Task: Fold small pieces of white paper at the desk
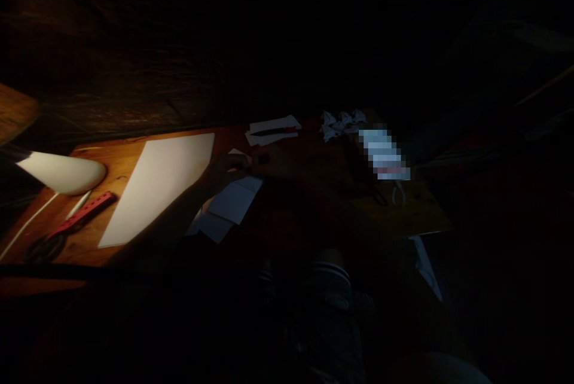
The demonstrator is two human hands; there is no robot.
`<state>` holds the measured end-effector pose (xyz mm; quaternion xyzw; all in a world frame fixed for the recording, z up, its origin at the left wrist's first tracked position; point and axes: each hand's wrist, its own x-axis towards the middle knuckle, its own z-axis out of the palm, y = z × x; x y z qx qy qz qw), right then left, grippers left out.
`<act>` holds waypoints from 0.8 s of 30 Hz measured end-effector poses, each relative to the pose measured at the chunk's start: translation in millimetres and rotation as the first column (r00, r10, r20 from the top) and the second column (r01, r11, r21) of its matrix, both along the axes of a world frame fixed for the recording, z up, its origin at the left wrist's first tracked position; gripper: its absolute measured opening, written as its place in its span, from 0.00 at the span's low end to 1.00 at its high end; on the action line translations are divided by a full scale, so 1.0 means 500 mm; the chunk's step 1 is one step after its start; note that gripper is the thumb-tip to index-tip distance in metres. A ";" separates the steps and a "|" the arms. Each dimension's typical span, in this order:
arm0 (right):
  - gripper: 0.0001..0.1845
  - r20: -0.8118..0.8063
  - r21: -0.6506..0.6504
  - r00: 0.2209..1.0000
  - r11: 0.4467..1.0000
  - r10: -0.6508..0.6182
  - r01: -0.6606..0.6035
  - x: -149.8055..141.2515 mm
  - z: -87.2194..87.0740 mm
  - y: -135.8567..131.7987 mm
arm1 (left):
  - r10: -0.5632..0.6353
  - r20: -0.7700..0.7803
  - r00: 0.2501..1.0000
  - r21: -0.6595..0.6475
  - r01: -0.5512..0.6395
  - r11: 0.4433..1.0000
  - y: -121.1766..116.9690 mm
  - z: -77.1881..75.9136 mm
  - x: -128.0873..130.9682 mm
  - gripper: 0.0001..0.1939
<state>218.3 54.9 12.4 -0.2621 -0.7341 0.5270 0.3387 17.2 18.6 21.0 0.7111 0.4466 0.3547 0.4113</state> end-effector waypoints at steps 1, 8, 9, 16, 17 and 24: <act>0.16 0.002 0.006 1.000 1.000 -0.005 0.005 0.002 0.003 0.000 | 0.007 -0.006 1.000 -0.001 -0.007 1.000 0.000 0.001 -0.003 0.06; 0.11 0.032 -0.056 0.999 0.998 0.042 -0.041 0.024 0.016 0.009 | -0.016 0.007 1.000 -0.021 0.016 1.000 0.003 -0.005 -0.013 0.06; 0.08 0.045 -0.060 0.998 0.998 0.041 -0.038 0.028 0.015 0.011 | -0.014 0.025 1.000 -0.023 0.015 1.000 0.004 -0.009 -0.013 0.06; 0.04 0.116 -0.041 0.992 0.997 -0.055 0.060 0.044 0.013 0.018 | 0.024 0.061 0.998 -0.057 -0.020 0.998 0.007 -0.018 -0.012 0.07; 0.04 0.128 -0.038 0.990 0.997 -0.056 0.061 0.045 0.014 0.018 | 0.030 0.049 0.998 -0.058 -0.027 0.998 0.005 -0.015 -0.012 0.07; 0.04 0.186 -0.015 0.979 0.996 -0.086 0.090 0.043 0.018 0.015 | 0.038 -0.007 0.999 -0.024 -0.038 0.999 -0.004 0.002 -0.008 0.07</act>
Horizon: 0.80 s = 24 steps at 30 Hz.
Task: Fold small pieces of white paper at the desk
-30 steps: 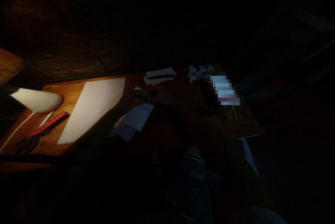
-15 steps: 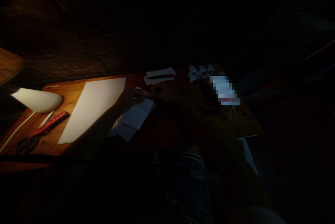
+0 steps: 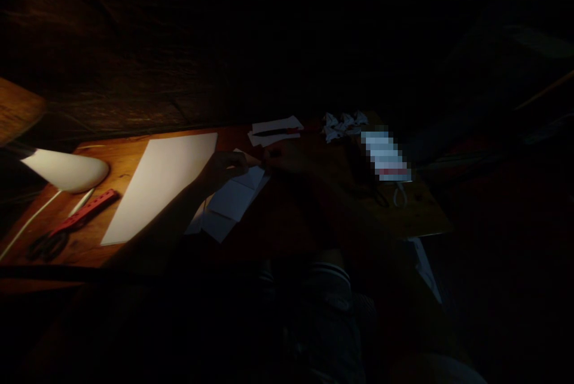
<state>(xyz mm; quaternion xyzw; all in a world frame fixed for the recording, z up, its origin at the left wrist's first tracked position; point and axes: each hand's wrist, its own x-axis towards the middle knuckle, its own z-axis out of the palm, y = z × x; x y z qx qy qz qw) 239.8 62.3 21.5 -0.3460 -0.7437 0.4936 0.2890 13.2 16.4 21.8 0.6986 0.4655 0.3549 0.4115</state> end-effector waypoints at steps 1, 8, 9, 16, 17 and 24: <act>0.04 0.012 0.007 1.000 1.000 -0.004 0.004 0.001 0.001 0.000 | 0.010 -0.013 1.000 0.008 -0.010 1.000 0.000 0.001 -0.001 0.07; 0.06 0.035 0.039 0.982 0.982 -0.185 0.184 0.038 0.021 0.012 | 0.114 0.041 0.993 -0.006 -0.114 0.993 0.012 0.009 -0.023 0.08; 0.06 0.028 0.031 0.981 0.981 -0.194 0.193 0.040 0.024 0.011 | 0.156 0.048 0.987 -0.001 -0.157 0.988 0.014 0.010 -0.024 0.09; 0.09 -0.218 -0.109 0.970 0.991 -0.104 0.082 -0.010 0.011 -0.020 | 0.131 0.105 0.986 0.002 -0.131 0.991 0.003 0.011 0.001 0.07; 0.08 -0.227 -0.092 0.968 0.992 -0.105 0.086 -0.017 0.009 -0.023 | 0.124 0.106 0.987 0.012 -0.126 0.992 0.000 0.010 0.005 0.07; 0.10 -0.181 -0.023 0.980 0.997 -0.083 0.080 -0.029 -0.004 -0.017 | 0.129 0.120 0.984 0.009 -0.131 0.991 -0.003 -0.008 0.018 0.05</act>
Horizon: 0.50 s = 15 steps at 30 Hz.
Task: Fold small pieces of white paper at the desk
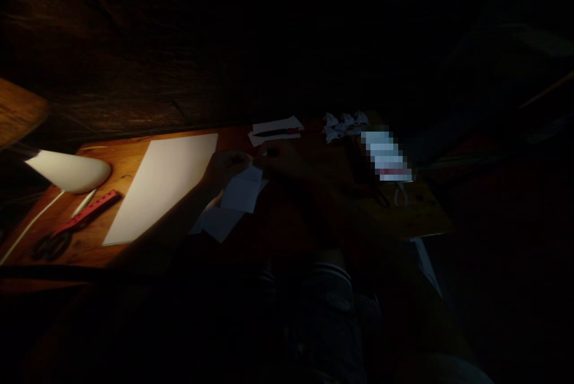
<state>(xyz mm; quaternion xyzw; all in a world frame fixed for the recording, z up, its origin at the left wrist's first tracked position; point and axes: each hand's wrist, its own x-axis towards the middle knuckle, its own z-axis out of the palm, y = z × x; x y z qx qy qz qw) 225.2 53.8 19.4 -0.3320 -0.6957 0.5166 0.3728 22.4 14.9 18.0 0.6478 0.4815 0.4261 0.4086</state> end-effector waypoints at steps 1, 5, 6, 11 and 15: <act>0.11 -0.003 0.012 1.000 1.000 -0.004 0.004 -0.001 -0.002 0.000 | -0.003 -0.006 1.000 0.004 0.003 1.000 0.002 -0.002 0.000 0.04; 0.14 0.032 0.073 0.999 0.997 -0.015 0.012 -0.009 -0.007 -0.005 | 0.000 -0.037 0.999 0.039 0.002 0.999 0.007 -0.006 -0.003 0.04; 0.13 0.046 0.085 0.999 0.996 -0.010 0.006 -0.011 -0.007 -0.007 | 0.005 -0.037 0.999 0.048 -0.003 0.999 0.008 -0.006 -0.004 0.04; 0.11 0.068 0.077 0.998 0.997 0.011 -0.016 -0.017 -0.005 -0.009 | 0.017 -0.055 0.998 0.033 -0.015 0.999 0.009 0.000 0.000 0.06; 0.09 0.001 0.023 0.999 0.999 -0.032 0.032 -0.018 -0.007 -0.005 | 0.025 -0.042 0.999 -0.007 -0.025 1.000 0.006 0.007 0.006 0.05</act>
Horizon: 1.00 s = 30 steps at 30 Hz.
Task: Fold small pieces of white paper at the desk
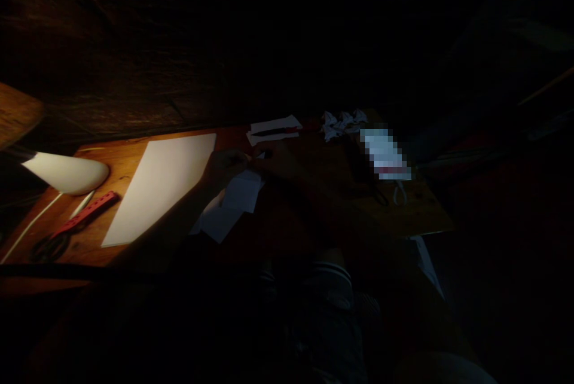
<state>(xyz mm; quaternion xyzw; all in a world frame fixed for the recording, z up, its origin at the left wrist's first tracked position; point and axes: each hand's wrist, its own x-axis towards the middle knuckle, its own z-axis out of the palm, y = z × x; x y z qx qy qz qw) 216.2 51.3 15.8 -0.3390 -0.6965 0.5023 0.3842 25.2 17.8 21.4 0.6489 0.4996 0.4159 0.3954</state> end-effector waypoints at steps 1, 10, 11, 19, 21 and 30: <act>0.09 -0.015 -0.014 1.000 1.000 -0.008 0.008 0.000 -0.001 0.001 | -0.001 0.000 1.000 -0.007 0.001 1.000 -0.001 0.002 0.001 0.05; 0.06 0.004 0.033 0.997 0.997 -0.073 0.073 0.029 0.022 0.014 | 0.035 -0.048 0.998 0.009 -0.034 0.999 -0.008 0.012 -0.006 0.07; 0.05 -0.002 0.031 0.996 0.996 -0.087 0.087 0.034 0.026 0.014 | 0.038 -0.052 0.998 0.011 -0.038 0.999 -0.007 0.012 -0.008 0.07; 0.05 -0.042 -0.037 0.985 0.986 -0.165 0.164 0.051 0.033 0.018 | 0.057 -0.076 0.995 0.023 -0.055 0.998 -0.004 0.009 -0.019 0.08; 0.05 -0.101 -0.054 0.967 0.972 -0.235 0.231 0.061 0.028 0.031 | 0.084 -0.066 0.994 0.052 -0.081 0.995 -0.002 0.008 -0.028 0.09; 0.08 -0.130 -0.115 0.978 0.982 -0.165 0.150 0.068 0.024 0.039 | 0.121 0.090 0.989 0.016 -0.123 0.992 0.002 0.010 -0.024 0.10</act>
